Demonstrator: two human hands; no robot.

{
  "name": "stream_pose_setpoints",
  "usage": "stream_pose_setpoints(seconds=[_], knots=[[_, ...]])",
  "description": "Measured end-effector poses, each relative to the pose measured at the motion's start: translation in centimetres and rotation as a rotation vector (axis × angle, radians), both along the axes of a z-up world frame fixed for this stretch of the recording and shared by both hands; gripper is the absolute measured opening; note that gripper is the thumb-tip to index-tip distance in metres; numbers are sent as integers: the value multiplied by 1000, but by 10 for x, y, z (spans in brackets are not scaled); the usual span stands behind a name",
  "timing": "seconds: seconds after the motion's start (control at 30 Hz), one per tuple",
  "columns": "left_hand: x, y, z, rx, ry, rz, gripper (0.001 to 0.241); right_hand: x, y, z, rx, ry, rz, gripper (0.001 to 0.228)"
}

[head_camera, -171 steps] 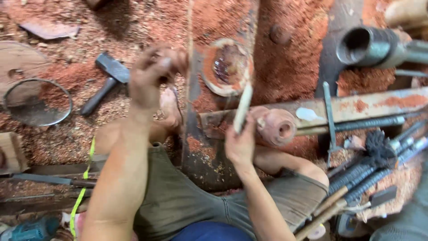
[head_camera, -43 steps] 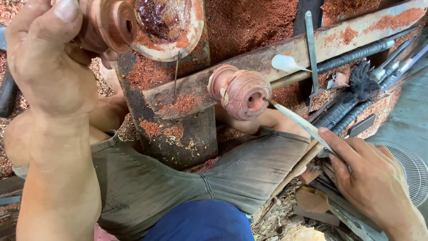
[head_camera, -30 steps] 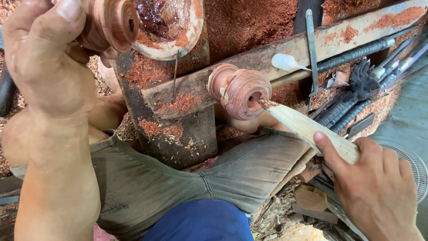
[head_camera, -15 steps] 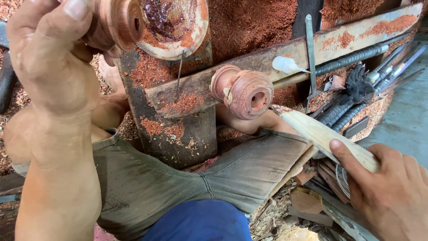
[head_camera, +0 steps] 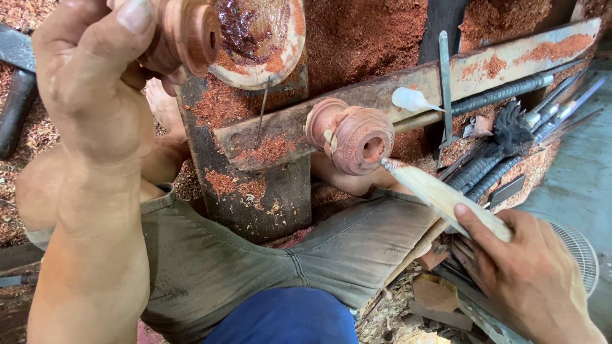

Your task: The person sits on the floor of a woodturning workshop and shapes turned wooden pieces, holding a small carved component against a larger turned body and fitting them together. Using a flat hand blade, they trim and smooth the rim and inner opening of the assembled piece, rotating it between cuts and brushing away shavings.

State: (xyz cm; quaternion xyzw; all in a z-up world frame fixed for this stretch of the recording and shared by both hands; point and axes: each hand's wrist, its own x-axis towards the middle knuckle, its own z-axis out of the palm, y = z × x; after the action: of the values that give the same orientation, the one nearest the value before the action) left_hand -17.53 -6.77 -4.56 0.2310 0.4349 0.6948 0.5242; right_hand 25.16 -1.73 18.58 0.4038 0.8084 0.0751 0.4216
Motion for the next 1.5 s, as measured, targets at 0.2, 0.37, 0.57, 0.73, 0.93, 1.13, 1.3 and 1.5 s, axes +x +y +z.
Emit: stream_pose_setpoints(seconds=[0.2, 0.37, 0.57, 0.73, 0.93, 1.13, 1.3, 1.5], knots=[[7, 17, 1, 211, 25, -31, 25, 26, 1, 4, -102, 169, -163, 71], [9, 26, 21, 73, 91, 93, 17, 51, 42, -7, -22, 650, -187, 63], [5, 18, 12, 78, 55, 122, 23, -109, 119, -49, -45, 478, 206, 43], [-4, 10, 17, 47, 77, 156, 29, -152, 147, -95, -111, 335, 278, 46], [-11, 4, 15, 79, 21, 123, 27, -145, 160, -121, -123, 405, 269, 32], [-8, 7, 19, 52, 47, 128, 28, -123, 164, -144, -251, 576, 236, 32], [-6, 6, 19, 40, 42, 128, 29, -126, 163, -144, -308, 663, 195, 33], [-4, 5, 22, 49, -58, 110, 30, -130, 165, -116, -295, 573, 113, 32]])
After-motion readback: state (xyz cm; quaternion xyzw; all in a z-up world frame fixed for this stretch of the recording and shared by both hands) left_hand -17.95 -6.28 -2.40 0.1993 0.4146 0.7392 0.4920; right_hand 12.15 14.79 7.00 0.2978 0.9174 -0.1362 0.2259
